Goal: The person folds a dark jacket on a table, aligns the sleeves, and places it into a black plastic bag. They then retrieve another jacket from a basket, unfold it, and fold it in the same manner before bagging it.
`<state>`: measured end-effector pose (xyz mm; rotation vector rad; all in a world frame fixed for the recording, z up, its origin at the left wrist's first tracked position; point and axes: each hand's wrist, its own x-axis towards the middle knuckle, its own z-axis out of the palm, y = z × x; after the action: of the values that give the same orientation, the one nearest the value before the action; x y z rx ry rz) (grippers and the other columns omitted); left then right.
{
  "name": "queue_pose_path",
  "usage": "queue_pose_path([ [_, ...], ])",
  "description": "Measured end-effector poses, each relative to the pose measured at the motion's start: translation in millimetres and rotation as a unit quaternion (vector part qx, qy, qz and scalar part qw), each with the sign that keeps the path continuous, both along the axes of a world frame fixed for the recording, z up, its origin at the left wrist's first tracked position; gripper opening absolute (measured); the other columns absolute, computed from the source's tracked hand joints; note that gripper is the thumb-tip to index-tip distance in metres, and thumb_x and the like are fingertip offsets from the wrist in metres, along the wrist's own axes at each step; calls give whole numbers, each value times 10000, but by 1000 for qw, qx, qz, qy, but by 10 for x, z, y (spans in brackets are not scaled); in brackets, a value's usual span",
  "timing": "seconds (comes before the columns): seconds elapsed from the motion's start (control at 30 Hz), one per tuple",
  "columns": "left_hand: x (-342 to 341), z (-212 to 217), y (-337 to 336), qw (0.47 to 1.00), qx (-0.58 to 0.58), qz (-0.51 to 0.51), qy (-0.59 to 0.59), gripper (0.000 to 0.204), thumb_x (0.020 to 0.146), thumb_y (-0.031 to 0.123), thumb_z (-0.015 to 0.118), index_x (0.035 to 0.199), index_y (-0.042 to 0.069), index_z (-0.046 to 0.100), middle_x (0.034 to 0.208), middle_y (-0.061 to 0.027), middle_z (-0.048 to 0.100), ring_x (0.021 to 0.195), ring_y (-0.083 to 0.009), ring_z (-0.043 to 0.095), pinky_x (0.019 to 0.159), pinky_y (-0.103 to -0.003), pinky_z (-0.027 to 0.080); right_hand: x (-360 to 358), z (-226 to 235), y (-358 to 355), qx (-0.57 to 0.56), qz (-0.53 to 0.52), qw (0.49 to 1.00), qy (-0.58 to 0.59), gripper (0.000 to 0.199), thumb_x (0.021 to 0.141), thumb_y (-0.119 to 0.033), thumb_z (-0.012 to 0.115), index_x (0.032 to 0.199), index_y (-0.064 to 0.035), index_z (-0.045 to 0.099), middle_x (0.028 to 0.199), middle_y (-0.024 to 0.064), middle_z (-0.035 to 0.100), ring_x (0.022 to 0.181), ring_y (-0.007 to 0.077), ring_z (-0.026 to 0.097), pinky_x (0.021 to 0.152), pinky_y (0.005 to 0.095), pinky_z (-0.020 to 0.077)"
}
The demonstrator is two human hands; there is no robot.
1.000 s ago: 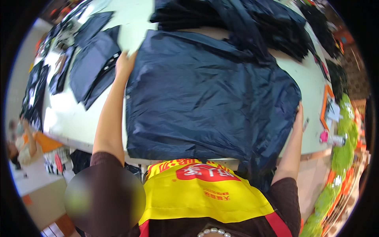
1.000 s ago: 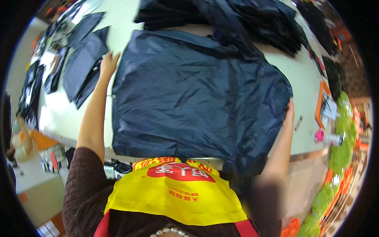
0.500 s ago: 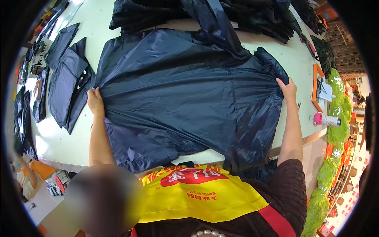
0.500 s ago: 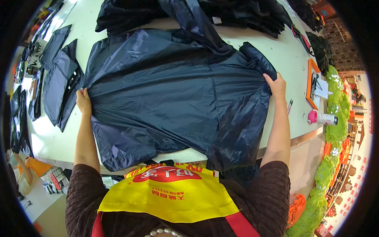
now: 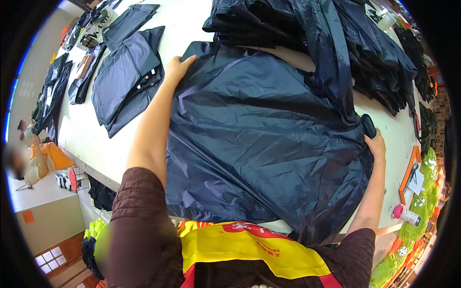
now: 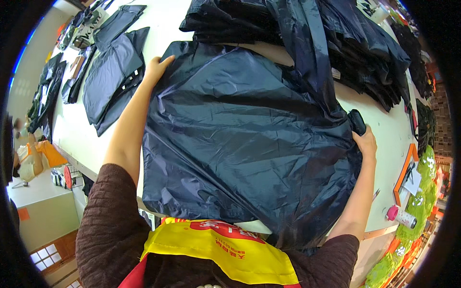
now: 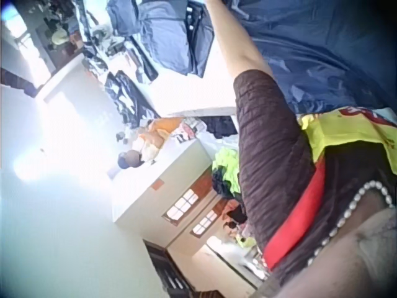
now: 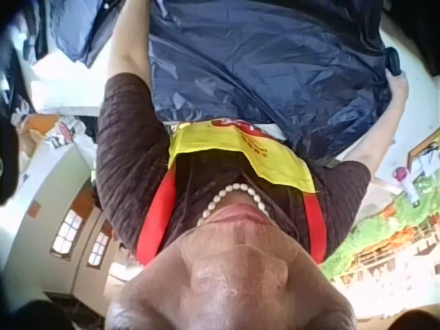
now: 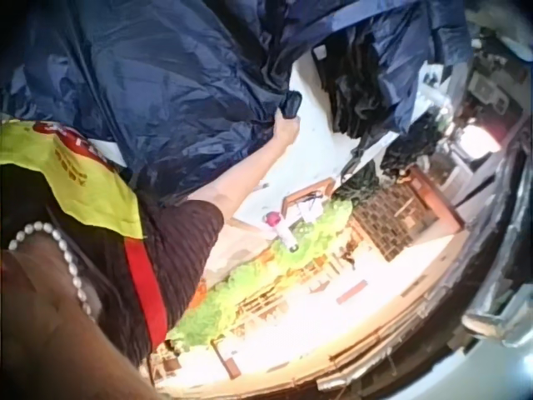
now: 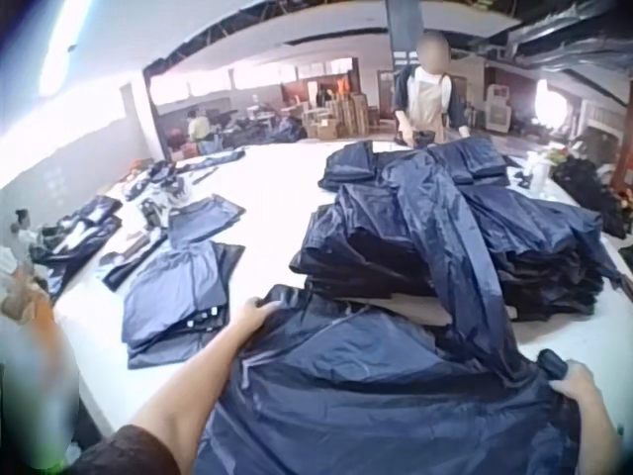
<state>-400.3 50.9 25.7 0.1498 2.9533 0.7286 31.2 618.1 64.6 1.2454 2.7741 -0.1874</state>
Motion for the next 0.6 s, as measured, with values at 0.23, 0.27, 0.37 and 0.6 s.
queue_pose_path([
  [0.23,-634,-209,304,867,476,128,74,316,830,266,644,1010,8,671,905,-118,681,884,-184,606,814,-300,438,244,-163,696,-155,-141,950,232,527,819,-457,588,1059,8,649,952,212,664,872,318,632,810,360,462],
  [0.27,-773,-431,196,879,448,122,114,319,834,273,639,1004,4,672,909,-116,682,879,-184,608,817,-299,439,63,-211,700,-62,-155,975,149,593,815,-512,560,1114,-3,621,1017,214,647,945,336,614,848,382,447],
  [0.37,-758,-615,415,903,351,154,193,368,862,320,603,1035,-1,655,913,-115,677,859,-187,605,824,-302,439,-102,-383,660,111,-214,970,12,782,786,-652,483,1264,-35,512,1216,221,558,1137,378,520,936,446,400],
  [0.6,601,-133,-499,966,242,14,94,542,792,220,678,1245,-3,481,1079,-137,576,988,-201,539,879,-319,422,267,-23,-725,107,162,949,247,469,914,-260,520,1285,18,445,1315,230,458,1232,364,423,1030,400,322],
])
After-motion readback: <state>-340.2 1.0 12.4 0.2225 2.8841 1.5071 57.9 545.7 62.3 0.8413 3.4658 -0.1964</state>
